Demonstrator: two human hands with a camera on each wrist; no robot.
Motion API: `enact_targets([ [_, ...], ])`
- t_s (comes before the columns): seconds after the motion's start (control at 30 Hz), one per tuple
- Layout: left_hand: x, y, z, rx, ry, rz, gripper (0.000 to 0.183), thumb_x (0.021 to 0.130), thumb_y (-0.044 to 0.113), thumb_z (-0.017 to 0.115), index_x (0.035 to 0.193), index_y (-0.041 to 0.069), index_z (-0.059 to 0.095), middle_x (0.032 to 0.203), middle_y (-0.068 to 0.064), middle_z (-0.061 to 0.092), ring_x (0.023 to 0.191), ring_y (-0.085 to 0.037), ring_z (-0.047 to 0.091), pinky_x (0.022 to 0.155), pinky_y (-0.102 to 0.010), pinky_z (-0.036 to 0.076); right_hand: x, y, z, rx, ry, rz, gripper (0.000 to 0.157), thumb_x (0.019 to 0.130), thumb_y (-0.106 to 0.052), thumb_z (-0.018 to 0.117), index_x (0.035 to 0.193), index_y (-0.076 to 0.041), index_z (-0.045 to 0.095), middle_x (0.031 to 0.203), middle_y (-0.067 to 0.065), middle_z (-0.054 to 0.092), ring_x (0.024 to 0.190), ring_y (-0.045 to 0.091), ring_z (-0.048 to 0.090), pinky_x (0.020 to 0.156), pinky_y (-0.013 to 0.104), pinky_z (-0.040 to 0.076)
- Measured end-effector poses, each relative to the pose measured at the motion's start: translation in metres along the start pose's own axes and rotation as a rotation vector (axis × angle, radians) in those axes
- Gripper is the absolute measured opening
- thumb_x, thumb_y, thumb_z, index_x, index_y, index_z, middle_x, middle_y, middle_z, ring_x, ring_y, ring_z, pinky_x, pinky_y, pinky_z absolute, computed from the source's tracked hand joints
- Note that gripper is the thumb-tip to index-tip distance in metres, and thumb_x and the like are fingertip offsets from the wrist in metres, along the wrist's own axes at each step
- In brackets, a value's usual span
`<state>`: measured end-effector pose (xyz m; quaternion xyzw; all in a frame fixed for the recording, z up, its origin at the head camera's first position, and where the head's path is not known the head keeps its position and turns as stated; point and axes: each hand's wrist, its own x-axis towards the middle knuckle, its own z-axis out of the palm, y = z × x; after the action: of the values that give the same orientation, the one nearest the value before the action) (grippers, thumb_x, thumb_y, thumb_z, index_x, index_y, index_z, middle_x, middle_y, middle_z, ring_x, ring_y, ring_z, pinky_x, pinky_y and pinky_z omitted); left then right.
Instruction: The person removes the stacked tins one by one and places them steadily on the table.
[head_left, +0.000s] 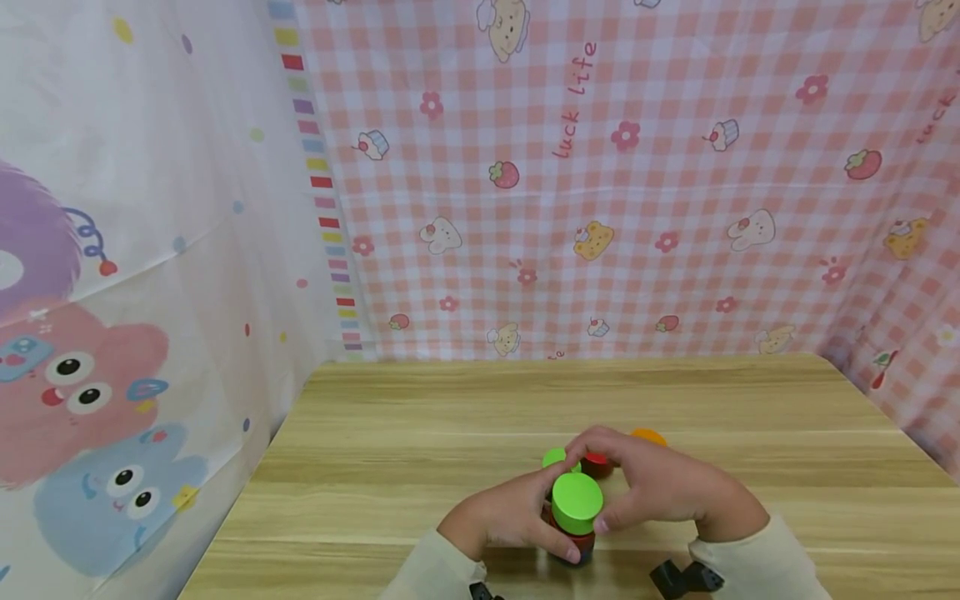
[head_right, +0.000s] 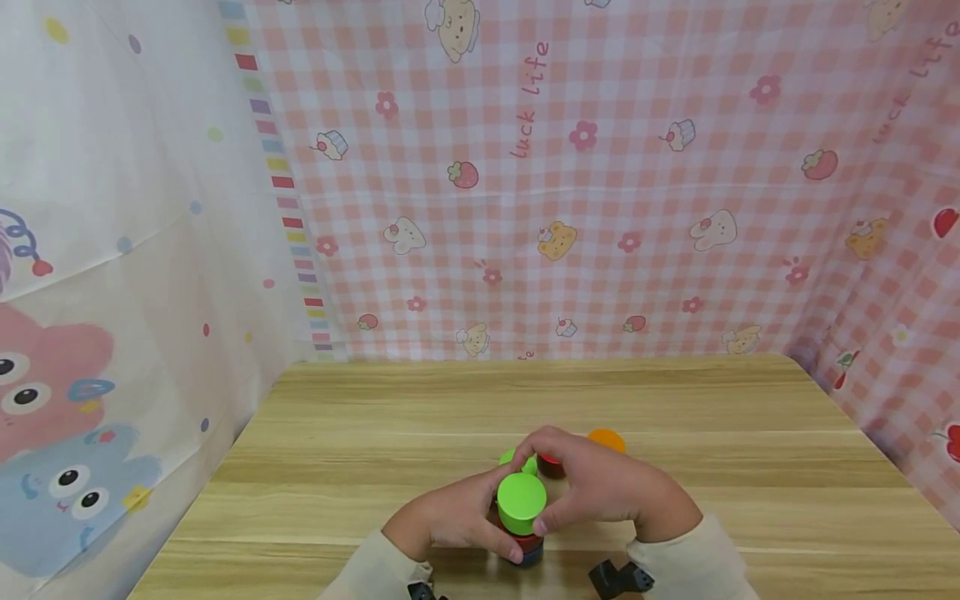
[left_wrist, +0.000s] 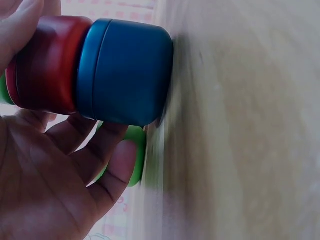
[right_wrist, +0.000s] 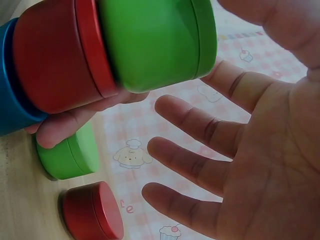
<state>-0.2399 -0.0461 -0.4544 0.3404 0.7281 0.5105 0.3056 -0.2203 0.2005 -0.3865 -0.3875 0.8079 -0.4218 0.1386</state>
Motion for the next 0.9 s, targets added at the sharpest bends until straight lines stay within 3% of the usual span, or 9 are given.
enact_targets([
  [0.4,-0.0008,0.0016,0.0004,-0.005,-0.017,0.003,0.095,0.088,0.008,0.086,0.164,0.018,0.029,0.128,0.017,0.063,0.118,0.0,0.059,0.108,-0.02,0.041,0.0014,0.0015,0.0033,-0.022,-0.008,0.049,0.055,0.08,-0.025,0.09,0.127,-0.022,0.061,0.136,0.002,0.058,0.124,0.022,0.054,0.104,0.026,0.043],
  [0.9,-0.0023,0.0049,0.0019,-0.011,-0.001,-0.012,0.092,0.086,0.005,0.086,0.161,0.018,0.034,0.128,0.015,0.063,0.117,0.0,0.06,0.106,-0.02,0.044,0.0024,0.0022,0.0041,-0.006,-0.016,0.031,0.052,0.083,-0.027,0.089,0.127,-0.022,0.061,0.136,0.003,0.058,0.124,0.02,0.054,0.104,0.026,0.043],
])
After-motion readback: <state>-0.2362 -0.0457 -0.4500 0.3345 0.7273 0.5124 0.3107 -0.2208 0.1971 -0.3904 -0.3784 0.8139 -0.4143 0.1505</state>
